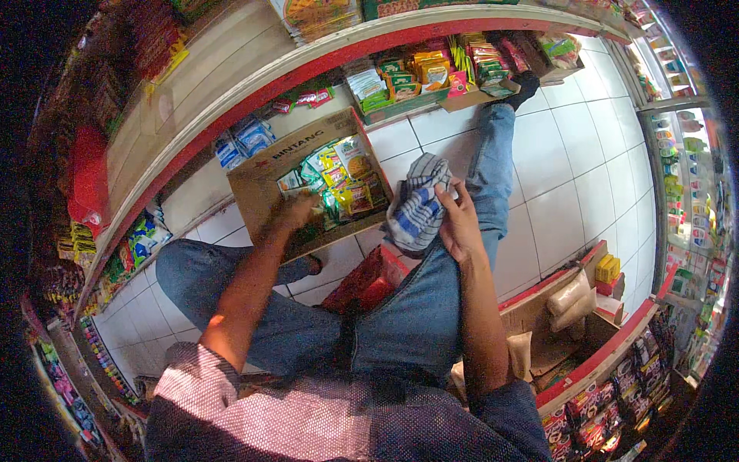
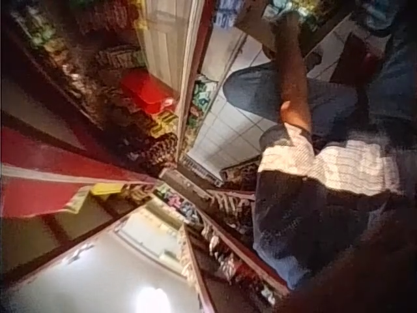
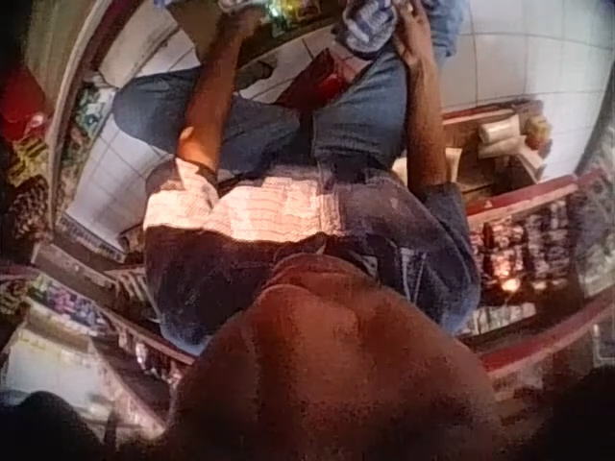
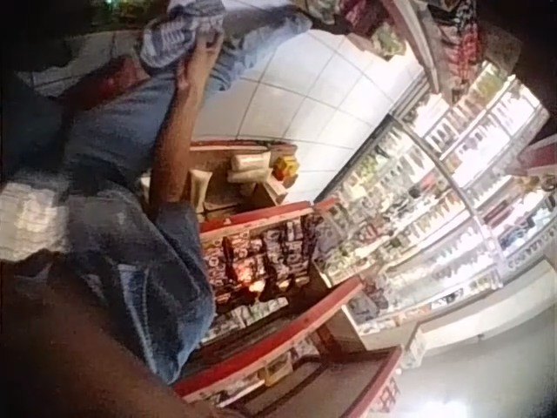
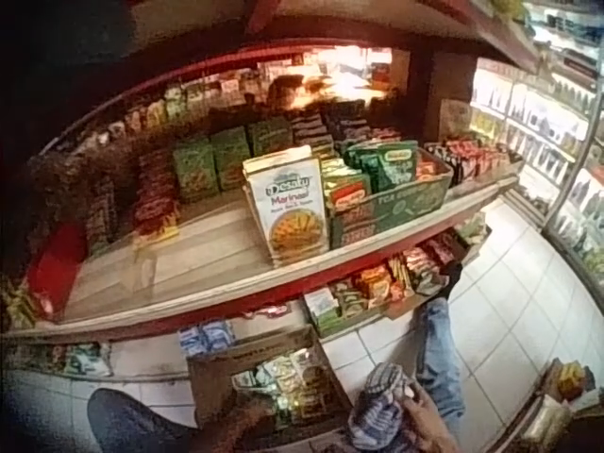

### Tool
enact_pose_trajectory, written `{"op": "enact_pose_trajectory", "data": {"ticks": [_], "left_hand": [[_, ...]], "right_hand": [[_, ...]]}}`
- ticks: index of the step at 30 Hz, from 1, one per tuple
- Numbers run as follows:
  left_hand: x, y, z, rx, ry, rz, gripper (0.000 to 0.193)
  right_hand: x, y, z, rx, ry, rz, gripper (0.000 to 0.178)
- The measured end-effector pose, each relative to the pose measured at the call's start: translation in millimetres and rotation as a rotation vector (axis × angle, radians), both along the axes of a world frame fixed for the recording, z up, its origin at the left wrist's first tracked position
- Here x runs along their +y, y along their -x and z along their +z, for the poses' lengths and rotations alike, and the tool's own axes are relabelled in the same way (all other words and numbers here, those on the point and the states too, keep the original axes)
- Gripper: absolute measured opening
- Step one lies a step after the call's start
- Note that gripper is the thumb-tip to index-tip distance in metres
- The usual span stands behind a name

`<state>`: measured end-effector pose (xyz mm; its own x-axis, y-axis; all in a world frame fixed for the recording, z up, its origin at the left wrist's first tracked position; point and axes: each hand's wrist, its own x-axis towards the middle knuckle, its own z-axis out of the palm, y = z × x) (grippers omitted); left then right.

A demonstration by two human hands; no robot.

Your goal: Wiping down small condiment or spice packets with a cloth and organizing them in a box.

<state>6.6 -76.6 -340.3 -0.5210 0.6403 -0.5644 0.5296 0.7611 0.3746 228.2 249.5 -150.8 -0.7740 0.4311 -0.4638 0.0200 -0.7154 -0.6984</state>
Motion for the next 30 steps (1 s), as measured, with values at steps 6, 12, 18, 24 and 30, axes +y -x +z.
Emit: {"op": "enact_pose_trajectory", "data": {"ticks": [6, 12, 18, 24, 30], "left_hand": [[61, 35, 74, -0.225, -0.258, 0.020, 0.037], [94, 12, 235, -0.505, -0.578, -0.063, 0.025], [95, 0, 277, -0.645, -0.681, 0.089, 0.028], [66, -6, 316, -0.878, -1.128, 0.136, 0.083], [82, -20, 343, -1.177, -1.476, 0.496, 0.068]], "right_hand": [[6, -19, -2, -0.124, -0.174, 0.000, 0.038], [-28, 0, 47, -0.017, -0.438, 0.496, 0.072], [-62, 24, 57, -0.047, -0.211, 0.665, 0.045], [-86, 39, 79, -0.209, -0.816, 0.488, 0.036], [-110, 56, 92, 0.216, -1.209, 0.580, 0.057]]}}
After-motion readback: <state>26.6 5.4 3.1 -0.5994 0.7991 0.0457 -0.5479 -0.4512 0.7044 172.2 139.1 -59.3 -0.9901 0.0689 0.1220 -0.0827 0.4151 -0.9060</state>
